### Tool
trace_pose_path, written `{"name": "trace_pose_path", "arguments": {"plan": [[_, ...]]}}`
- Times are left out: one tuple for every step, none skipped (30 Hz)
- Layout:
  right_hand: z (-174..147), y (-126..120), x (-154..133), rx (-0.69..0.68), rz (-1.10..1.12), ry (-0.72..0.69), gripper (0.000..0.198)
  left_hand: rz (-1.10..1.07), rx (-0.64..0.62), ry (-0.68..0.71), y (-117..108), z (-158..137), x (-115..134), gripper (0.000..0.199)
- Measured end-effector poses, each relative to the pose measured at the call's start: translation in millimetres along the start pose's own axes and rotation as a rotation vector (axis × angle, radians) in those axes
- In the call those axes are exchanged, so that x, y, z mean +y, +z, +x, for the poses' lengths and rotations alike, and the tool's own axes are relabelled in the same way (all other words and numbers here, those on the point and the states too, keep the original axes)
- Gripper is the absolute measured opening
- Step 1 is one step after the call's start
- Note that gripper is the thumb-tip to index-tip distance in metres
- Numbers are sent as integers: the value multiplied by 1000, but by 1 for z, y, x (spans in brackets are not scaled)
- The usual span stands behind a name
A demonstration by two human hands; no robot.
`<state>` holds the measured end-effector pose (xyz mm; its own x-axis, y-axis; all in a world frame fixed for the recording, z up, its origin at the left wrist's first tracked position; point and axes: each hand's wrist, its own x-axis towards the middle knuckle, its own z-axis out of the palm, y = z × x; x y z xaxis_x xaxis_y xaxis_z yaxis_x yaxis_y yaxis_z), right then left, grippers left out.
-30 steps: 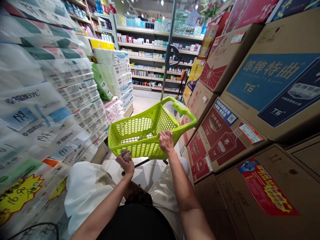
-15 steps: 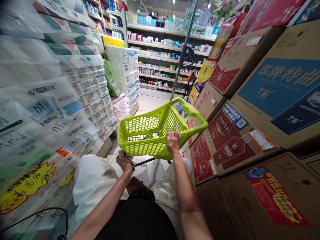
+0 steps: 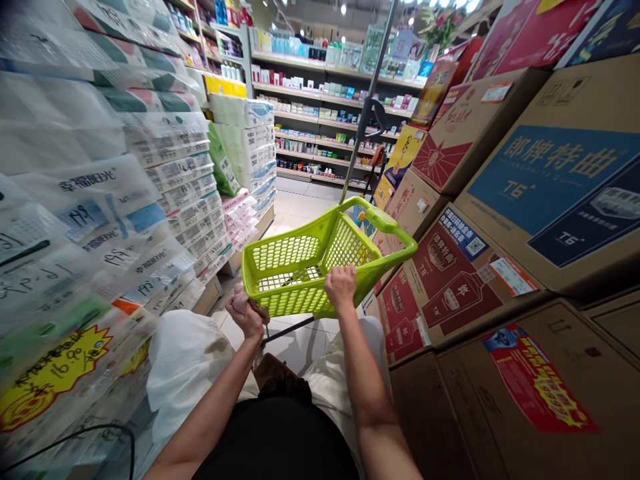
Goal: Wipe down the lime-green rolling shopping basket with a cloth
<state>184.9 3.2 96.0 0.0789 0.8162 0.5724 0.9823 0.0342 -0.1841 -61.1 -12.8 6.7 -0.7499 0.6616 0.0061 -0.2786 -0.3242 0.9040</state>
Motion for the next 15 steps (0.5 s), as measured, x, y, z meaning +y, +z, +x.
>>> {"name": "trace_pose_path", "arguments": {"plan": [[-4,4,-18,-53,22,-50,19,-9,-9,-1,1,4,3,31],[-8,9,-38,-96,51,-110,18,-20,-24,-11,0,5,5,32],[-13,14,-58,-122,82,-162,18,-37,-48,-37,-2,5,5,33],[-18,19,-77,-128,106,-207,18,-59,-71,-77,-5,3,3,34],[-23,24,-93,-115,127,-231,19,-83,-92,-126,-9,0,1,35],[-26,27,-106,-98,145,-237,21,-98,-116,-182,-13,-2,-2,37],[-29,30,-116,-87,165,-233,23,-103,-137,-231,-17,-4,-3,39],[-30,32,-121,-79,183,-224,26,-99,-145,-261,-19,-2,-4,39],[-30,33,-123,-79,200,-217,28,-85,-145,-262,-20,1,-2,39],[-29,34,-122,-85,217,-215,30,-68,-140,-233,-19,8,1,38],[-29,34,-120,-91,234,-217,32,-50,-131,-180,-16,15,5,38],[-28,34,-116,-94,249,-221,34,-37,-128,-115,-13,23,10,37],[-28,34,-111,-94,265,-225,35,-28,-134,-54,-9,30,14,36],[-28,34,-107,-89,280,-225,36,-20,-150,-9,-7,35,17,36],[-29,33,-103,-82,295,-221,36,-10,-162,15,-5,36,19,35]]}}
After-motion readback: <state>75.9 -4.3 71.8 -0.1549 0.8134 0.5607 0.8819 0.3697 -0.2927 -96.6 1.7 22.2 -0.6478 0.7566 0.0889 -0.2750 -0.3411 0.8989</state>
